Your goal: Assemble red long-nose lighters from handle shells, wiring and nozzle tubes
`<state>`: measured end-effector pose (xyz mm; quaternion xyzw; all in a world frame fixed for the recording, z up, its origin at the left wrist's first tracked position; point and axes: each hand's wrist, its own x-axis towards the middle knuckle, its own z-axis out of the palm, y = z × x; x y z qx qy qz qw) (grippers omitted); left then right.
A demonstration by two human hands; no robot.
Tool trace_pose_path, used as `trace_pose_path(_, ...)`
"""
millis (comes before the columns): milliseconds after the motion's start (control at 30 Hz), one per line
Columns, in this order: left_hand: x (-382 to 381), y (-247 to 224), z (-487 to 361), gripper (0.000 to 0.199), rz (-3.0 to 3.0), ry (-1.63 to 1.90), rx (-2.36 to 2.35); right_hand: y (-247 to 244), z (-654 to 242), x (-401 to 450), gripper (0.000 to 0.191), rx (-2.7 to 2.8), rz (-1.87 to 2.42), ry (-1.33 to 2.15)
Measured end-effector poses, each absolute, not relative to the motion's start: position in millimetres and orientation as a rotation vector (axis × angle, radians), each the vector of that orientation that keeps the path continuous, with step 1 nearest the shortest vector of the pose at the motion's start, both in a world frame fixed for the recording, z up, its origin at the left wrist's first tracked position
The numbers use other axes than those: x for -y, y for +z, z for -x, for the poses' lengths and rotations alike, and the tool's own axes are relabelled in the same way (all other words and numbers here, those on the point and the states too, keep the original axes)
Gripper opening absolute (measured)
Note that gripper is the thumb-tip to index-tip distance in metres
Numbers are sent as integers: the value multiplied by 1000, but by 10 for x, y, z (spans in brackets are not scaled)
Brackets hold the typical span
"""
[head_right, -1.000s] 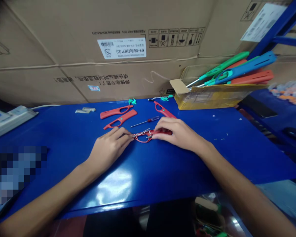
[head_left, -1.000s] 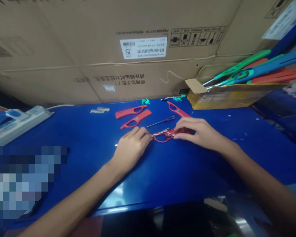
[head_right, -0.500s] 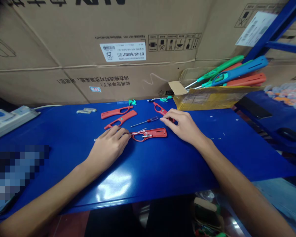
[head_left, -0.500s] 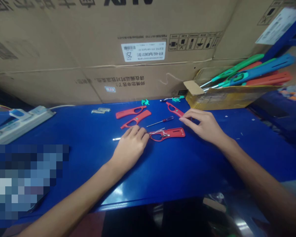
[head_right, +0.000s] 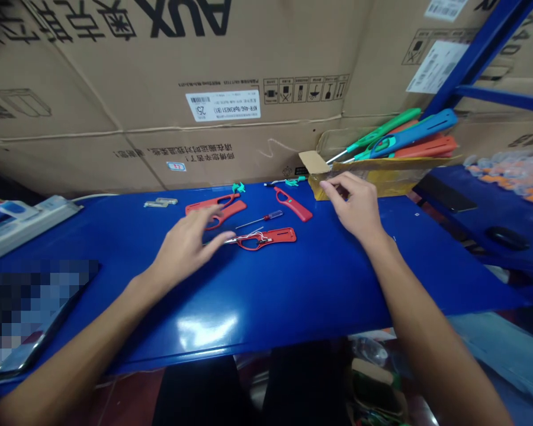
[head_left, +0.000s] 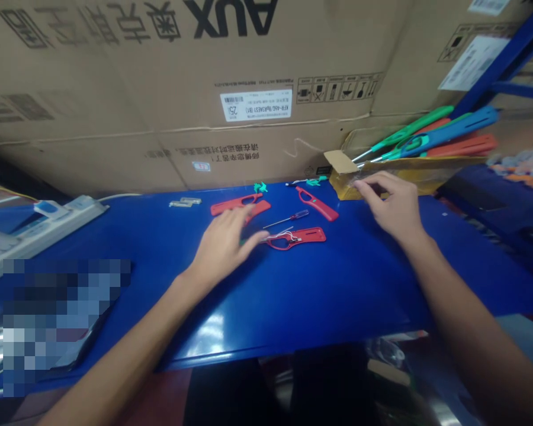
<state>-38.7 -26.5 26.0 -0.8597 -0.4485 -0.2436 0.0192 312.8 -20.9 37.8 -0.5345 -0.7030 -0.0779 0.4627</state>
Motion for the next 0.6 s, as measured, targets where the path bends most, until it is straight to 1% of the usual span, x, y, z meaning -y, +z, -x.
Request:
trace_pose_path(67,37,330,521,53,2544,-866,1602,362,-3142,193,17,1715,1328,-190)
trace_pose_path(100,-105,350,607,53,2459,-855,1700,353,-3141,185,17,1726,1330,-187)
trace_pose_path(167,-394,344,796,54,2289,-710,1880,334,-3131,173,18,1768,1326,-184)
trace_pose_path(233,-622,273,967,48,2185,-566,1986,317,-3116,167,19,1812,1326,-172)
trace_pose_path(400,-741,38,1162,42,2266,-383,1974,265,-3112,152,22,1860,1396,-140)
trace_pose_path(600,-623,19,1133,39,2274,-352,1886,253,-3234,110,19,1790,1641,-41)
